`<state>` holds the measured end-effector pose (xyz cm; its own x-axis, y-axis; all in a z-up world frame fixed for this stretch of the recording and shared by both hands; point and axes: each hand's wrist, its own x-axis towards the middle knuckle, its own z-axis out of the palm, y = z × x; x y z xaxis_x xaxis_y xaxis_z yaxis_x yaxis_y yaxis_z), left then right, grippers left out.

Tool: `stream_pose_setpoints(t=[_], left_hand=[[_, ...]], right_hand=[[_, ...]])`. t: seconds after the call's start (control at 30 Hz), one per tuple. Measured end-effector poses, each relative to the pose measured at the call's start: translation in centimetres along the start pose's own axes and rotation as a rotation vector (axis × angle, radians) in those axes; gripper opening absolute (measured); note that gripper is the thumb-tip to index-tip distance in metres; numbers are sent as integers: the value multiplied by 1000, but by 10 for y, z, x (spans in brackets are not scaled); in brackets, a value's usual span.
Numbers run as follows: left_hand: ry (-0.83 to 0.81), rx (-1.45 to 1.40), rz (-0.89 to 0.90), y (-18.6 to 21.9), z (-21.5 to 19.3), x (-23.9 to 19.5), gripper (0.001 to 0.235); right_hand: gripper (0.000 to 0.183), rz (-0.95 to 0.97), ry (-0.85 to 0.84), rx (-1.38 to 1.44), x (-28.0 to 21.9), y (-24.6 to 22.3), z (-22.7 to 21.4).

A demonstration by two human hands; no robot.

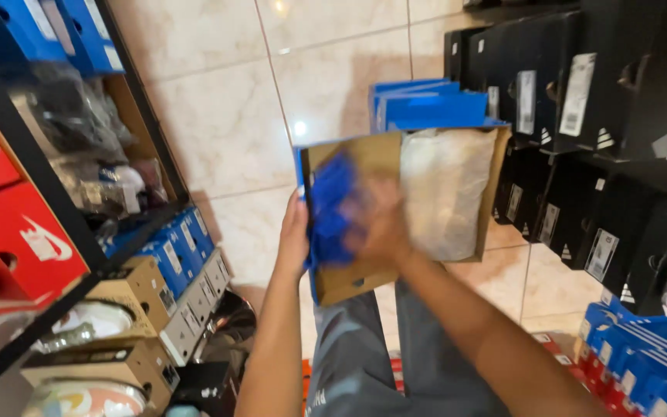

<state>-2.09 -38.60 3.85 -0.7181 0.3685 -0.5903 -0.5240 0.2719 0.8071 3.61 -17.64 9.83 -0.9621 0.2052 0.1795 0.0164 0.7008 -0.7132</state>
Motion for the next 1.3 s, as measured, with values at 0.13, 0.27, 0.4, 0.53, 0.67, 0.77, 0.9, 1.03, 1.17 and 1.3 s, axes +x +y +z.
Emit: stream_pose_setpoints(t=[0.13, 0.27, 0.4, 0.53, 0.67, 0.77, 0.9, 1.03, 1.17, 1.3], left_hand=[[43, 2, -47, 50, 21, -4, 54], [51, -28, -50, 64, 16, -8, 52], [48, -49, -83, 56, 15, -3, 51], [45, -69, -81, 31, 9, 9, 48], [51, -52, -101, 51, 15, 5, 50], [51, 8, -115, 56, 15, 10, 51], [52, 50, -121, 60, 15, 10, 53], [51, 50, -126, 74, 20, 11, 52], [67, 55, -117, 74, 21, 12, 50], [79, 46, -137, 32, 9, 18, 47]], right_hand=[[51, 271, 246, -249, 6, 29, 39], [35, -94, 39, -68, 29, 21, 42], [46, 141, 306, -296, 5, 80, 33], [20, 41, 25, -3, 37, -22, -1], [35, 45, 45, -291, -25, 66, 21], [22, 22, 125, -201, -12, 29, 8], [17, -380, -88, 242, -65, 50, 39], [28, -164, 160, -93, 7, 69, 5], [11, -318, -3, 82, -23, 26, 17], [39, -446, -317, 256, -71, 66, 20]])
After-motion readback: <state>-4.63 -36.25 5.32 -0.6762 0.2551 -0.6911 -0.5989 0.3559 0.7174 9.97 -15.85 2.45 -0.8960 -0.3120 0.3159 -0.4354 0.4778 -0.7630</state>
